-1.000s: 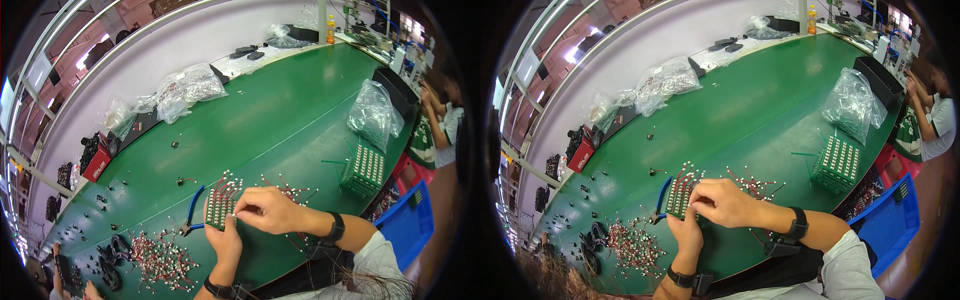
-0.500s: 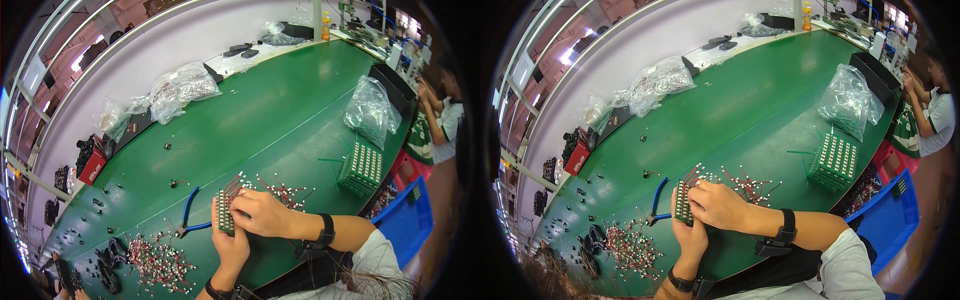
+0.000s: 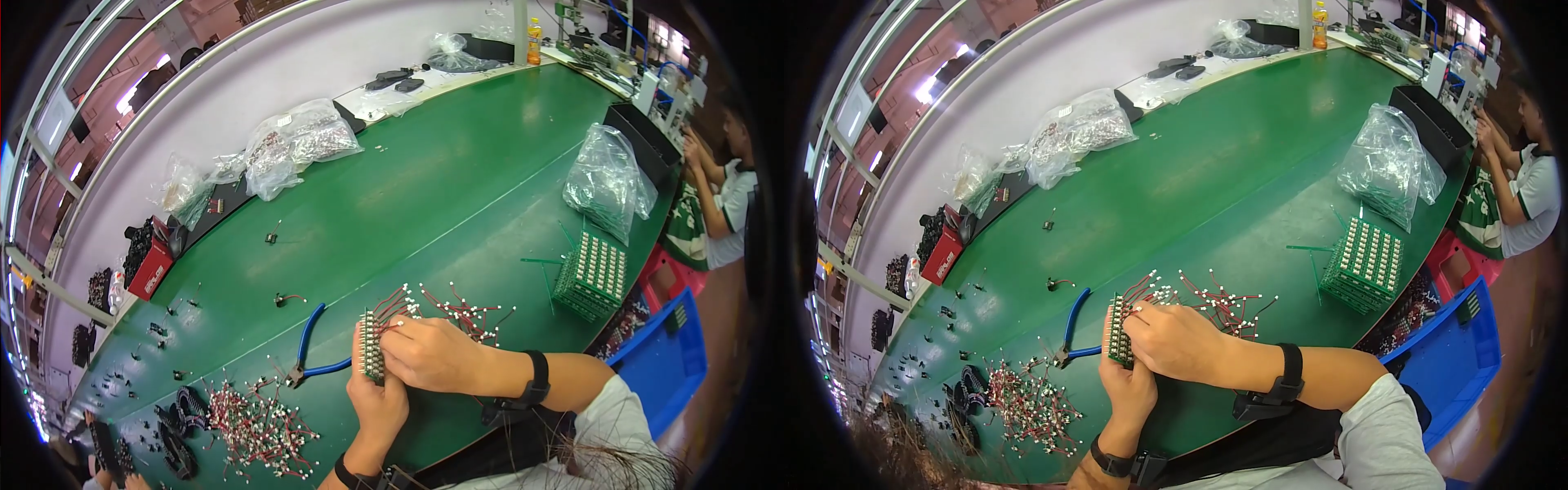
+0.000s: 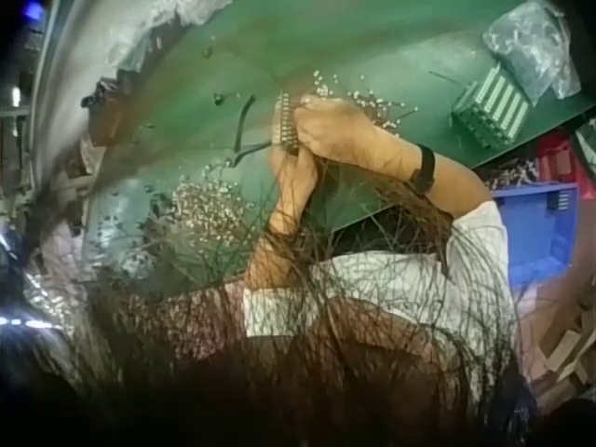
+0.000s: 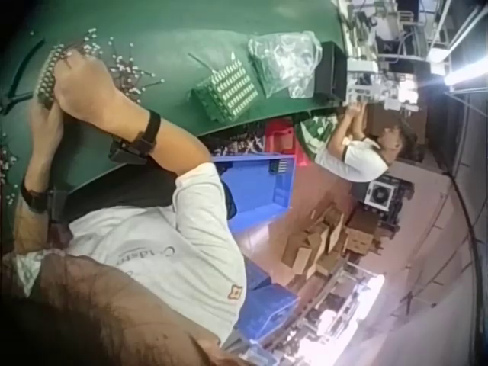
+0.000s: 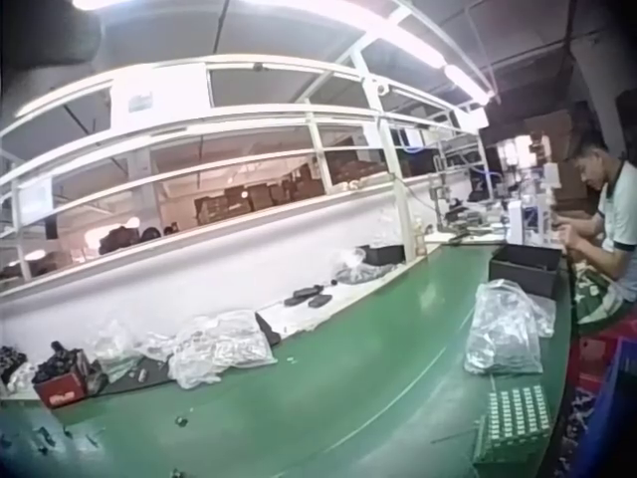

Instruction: The person picks up a green circuit board and inserts small white components with wires into it by hand. After filling the board, they set it down and pick up a new circuit board to repeat the process.

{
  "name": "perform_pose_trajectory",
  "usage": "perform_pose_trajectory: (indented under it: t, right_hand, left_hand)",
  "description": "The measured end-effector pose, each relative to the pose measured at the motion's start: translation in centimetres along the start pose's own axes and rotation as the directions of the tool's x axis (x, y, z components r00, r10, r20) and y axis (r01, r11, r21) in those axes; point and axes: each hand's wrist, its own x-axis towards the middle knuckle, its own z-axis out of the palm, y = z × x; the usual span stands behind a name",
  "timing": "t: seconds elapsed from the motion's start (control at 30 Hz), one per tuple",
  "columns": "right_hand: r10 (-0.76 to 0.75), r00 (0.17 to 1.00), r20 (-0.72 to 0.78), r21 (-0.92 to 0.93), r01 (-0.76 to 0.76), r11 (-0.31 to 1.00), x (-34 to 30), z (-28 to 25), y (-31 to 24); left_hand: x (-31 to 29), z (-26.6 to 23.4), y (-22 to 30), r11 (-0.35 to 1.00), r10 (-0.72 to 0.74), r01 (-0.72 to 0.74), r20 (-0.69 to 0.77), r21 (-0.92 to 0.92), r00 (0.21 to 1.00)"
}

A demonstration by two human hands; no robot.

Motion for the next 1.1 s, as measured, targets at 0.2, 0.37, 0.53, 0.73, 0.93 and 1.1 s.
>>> perform_pose_trajectory:
  t: [0.2, 0.37, 0.53, 0.73, 0.93, 1.1]
  right_hand:
    - [0.065, 0.997, 0.04, 0.032, -0.066, 0.997, -0.2, 0.1, 0.2]
    - [0.128, 0.992, 0.018, 0.076, -0.129, 0.989, 0.0, 0.1, -0.4]
    - [0.125, 0.992, -0.014, 0.135, -0.122, 0.983, -0.1, 0.3, -0.1]
    - [0.053, 0.999, -0.003, 0.049, -0.052, 0.997, -0.1, 0.3, 0.5]
    - [0.124, 0.988, -0.094, -0.007, -0.125, 0.992, -0.2, 1.1, 0.3]
    - [0.214, 0.968, -0.13, 0.012, -0.214, 0.977, 0.4, 0.2, 0.7]
  left_hand:
    - [0.1, -0.1, 0.4, 0.998, 0.016, -0.018, 0.036, 0.061, 0.999]
    - [-0.1, 0.3, -0.2, 0.996, -0.019, 0.017, -0.019, -0.085, 1.0]
    - [-0.1, 0.4, 0.1, 0.99, -0.011, 0.012, 0.011, -0.141, 1.0]
    - [0.0, 0.1, 0.5, 0.999, -0.038, 0.037, -0.027, -0.019, 0.999]
    - [0.0, 0.0, 0.4, 0.997, -0.043, 0.043, -0.004, 0.064, 0.999]
    - [0.4, 0.5, 0.3, 0.999, -0.034, 0.031, -0.102, -0.025, 0.994]
